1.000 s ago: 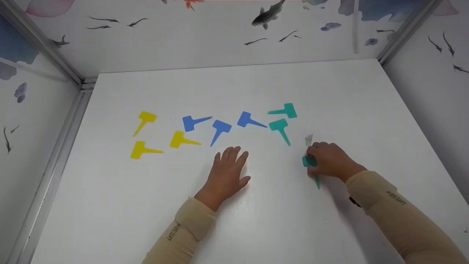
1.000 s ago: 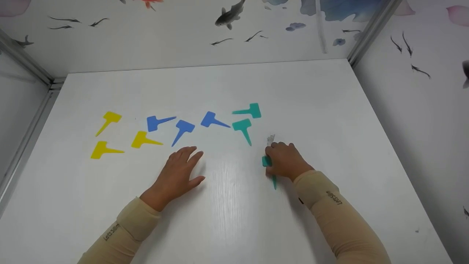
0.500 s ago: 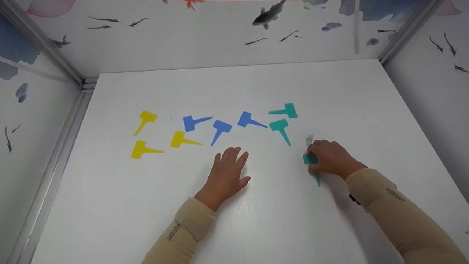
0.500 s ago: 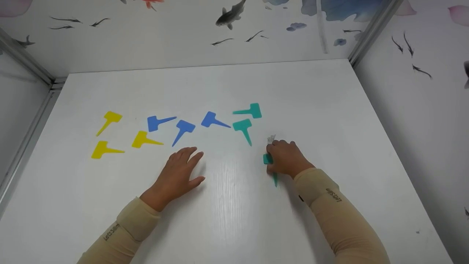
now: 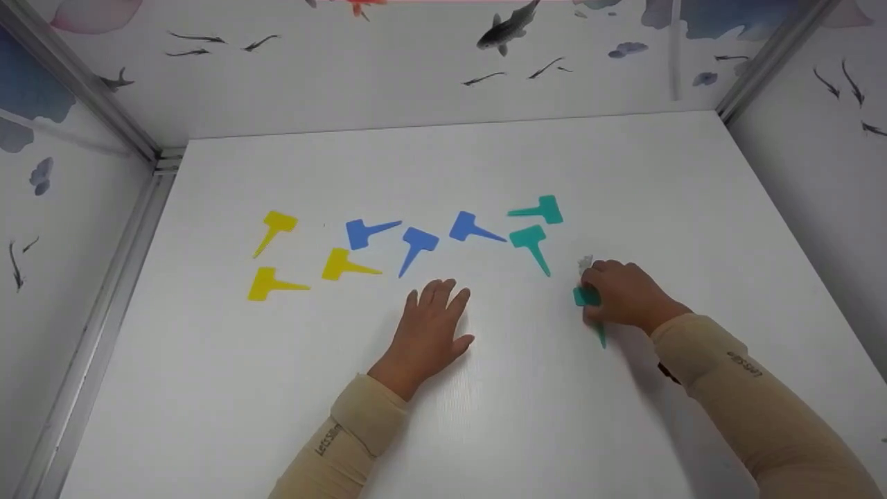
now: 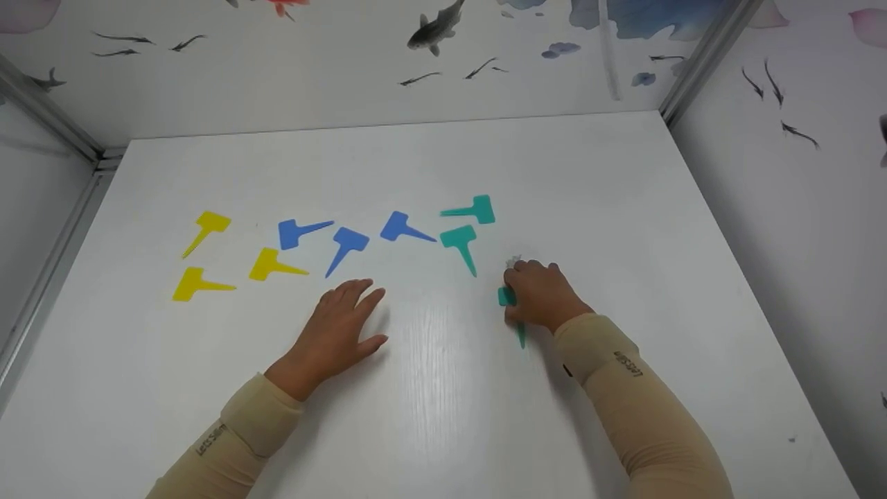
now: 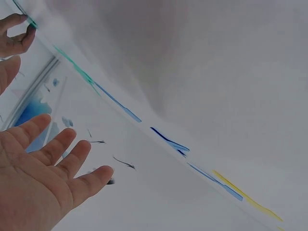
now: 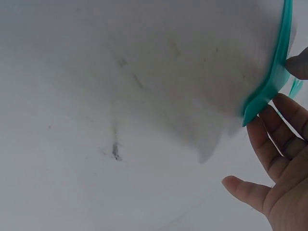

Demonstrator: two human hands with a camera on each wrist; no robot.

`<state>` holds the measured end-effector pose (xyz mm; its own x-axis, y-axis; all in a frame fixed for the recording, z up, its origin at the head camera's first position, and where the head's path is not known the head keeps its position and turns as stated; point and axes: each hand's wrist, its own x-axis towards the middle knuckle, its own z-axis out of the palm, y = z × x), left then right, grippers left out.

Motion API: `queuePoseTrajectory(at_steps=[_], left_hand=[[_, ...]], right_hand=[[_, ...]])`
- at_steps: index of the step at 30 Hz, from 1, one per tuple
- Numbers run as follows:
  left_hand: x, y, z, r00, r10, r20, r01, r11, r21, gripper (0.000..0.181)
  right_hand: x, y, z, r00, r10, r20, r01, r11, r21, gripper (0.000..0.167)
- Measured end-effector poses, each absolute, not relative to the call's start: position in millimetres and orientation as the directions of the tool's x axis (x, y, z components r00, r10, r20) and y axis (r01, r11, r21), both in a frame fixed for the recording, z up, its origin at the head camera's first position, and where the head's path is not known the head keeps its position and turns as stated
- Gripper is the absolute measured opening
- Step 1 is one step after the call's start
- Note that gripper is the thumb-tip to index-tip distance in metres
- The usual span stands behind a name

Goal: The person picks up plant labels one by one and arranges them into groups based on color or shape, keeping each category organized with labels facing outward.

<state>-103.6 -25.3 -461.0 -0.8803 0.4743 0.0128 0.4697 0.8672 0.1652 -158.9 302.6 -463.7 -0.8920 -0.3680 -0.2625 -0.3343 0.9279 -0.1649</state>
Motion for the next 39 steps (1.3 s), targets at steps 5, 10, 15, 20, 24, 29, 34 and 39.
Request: queuePoseTrajectory(at_steps=[5, 10, 15, 20, 24, 29, 34, 39], left_hand=[[-102.7, -24.7, -461.1, -0.880, 0.474, 0.010, 0.469, 0.867, 0.169, 0.066], [-102.2, -25.1, -460.5, -0.881, 0.473, 0.011, 0.467, 0.866, 0.177, 0.065], [-103.0, -25.6, -458.7, -0.877, 0.479, 0.031, 0.477, 0.863, 0.168, 0.064], [-104.2, -26.3, -458.4, -0.875, 0.482, 0.038, 0.482, 0.861, 0.164, 0.064], [-104.8, -26.9, -458.0, -0.871, 0.489, 0.042, 0.489, 0.858, 0.158, 0.063], [-105.0, -28.2, -457.3, -0.873, 0.486, 0.027, 0.483, 0.858, 0.171, 0.063], [-106.1, -29.3, -457.5, -0.876, 0.481, 0.013, 0.475, 0.860, 0.188, 0.064], [-107.0, -30.2, -457.2, -0.876, 0.483, 0.019, 0.476, 0.856, 0.204, 0.064]], right_hand=[[-157.2, 303.0, -463.3, -0.893, -0.363, -0.267, -0.331, 0.930, -0.160, 0.037], [-151.2, 303.2, -458.5, -0.901, -0.363, -0.237, -0.328, 0.929, -0.172, 0.040], [-136.3, 306.1, -450.7, -0.931, -0.337, -0.138, -0.314, 0.935, -0.165, 0.042], [-114.5, 313.2, -452.0, -0.941, -0.322, -0.109, -0.303, 0.940, -0.155, 0.041], [-98.1, 320.6, -456.7, -0.937, -0.338, -0.093, -0.321, 0.934, -0.159, 0.043], [-82.4, 324.0, -461.1, -0.932, -0.353, -0.079, -0.340, 0.930, -0.143, 0.050], [-67.9, 319.5, -464.8, -0.937, -0.344, -0.060, -0.337, 0.935, -0.106, 0.054], [-55.8, 312.1, -472.2, -0.940, -0.319, -0.119, -0.310, 0.946, -0.093, 0.062]])
